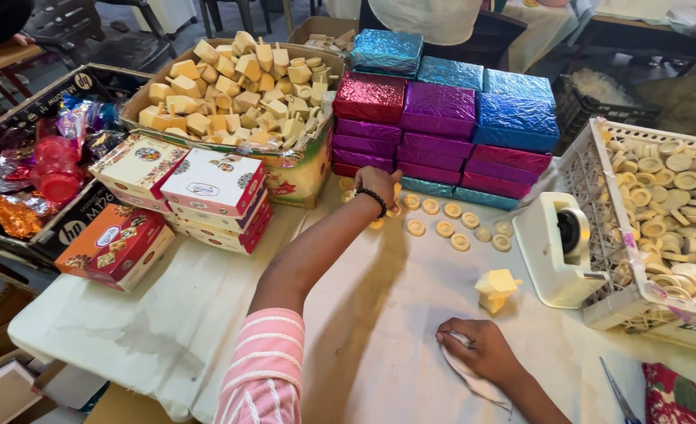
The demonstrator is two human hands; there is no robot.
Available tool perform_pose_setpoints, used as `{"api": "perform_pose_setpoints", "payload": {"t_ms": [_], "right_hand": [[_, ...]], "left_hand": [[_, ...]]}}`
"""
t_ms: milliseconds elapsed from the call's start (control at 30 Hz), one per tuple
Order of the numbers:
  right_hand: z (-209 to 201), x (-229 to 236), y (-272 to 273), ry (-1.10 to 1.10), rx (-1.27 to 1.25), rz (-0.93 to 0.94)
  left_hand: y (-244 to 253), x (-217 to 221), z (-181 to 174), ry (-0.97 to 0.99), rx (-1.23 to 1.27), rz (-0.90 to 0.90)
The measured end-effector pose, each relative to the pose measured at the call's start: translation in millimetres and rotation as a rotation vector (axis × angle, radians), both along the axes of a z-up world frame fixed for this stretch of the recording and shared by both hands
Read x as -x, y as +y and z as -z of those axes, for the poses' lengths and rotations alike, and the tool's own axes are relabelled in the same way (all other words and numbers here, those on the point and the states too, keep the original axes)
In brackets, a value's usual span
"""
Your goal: The person repeatedly wipes small wooden parts with a white cloth, then stacks them on the table. The person picks up parts from a box, wipes each one, and places it on a growing stack. The person also wipes the table surface between actions.
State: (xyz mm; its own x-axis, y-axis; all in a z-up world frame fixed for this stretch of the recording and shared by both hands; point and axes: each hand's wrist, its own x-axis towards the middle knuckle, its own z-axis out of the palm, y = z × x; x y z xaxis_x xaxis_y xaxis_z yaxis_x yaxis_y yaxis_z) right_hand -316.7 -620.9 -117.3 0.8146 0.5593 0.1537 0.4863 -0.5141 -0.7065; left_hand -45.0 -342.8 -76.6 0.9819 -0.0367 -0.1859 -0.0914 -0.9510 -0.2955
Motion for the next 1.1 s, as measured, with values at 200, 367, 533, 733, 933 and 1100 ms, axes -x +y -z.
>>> {"api": "perform_pose_setpoints", "payload": {"t_ms": [200, 367, 533, 733, 933, 1100], "right_hand": [[-6.5, 3.3, 3.7, 0.053, 0.057, 0.053], [-4.2, 1.9, 3.3, 0.057, 0.033, 0.052], [1.4, 0.2, -0.4, -0.026, -0.061, -0.036], [-2.4, 1.9, 0.6, 0.094, 0.002, 0.033], [10.8, -2.6, -3.1, 0.091, -0.011, 0.017], [15.2, -7.9, -3.2, 0.214, 0.061, 0.104]], "left_hand": [[-1.7, 2.7, 4.6, -0.017, 0.033, -0.048], [2.5, -2.8, 7.4, 0.077, 0.163, -0.204], [10.2, -26.2, 47.3, 0.12, 0.294, -0.335], [43.2, 31.8, 20.7, 0.057, 0.094, 0.14], [96.5, 122.2, 31.0, 0.022, 0.088, 0.174], [121.1, 143.0, 41.7, -0.058, 0.226, 0.185]]}}
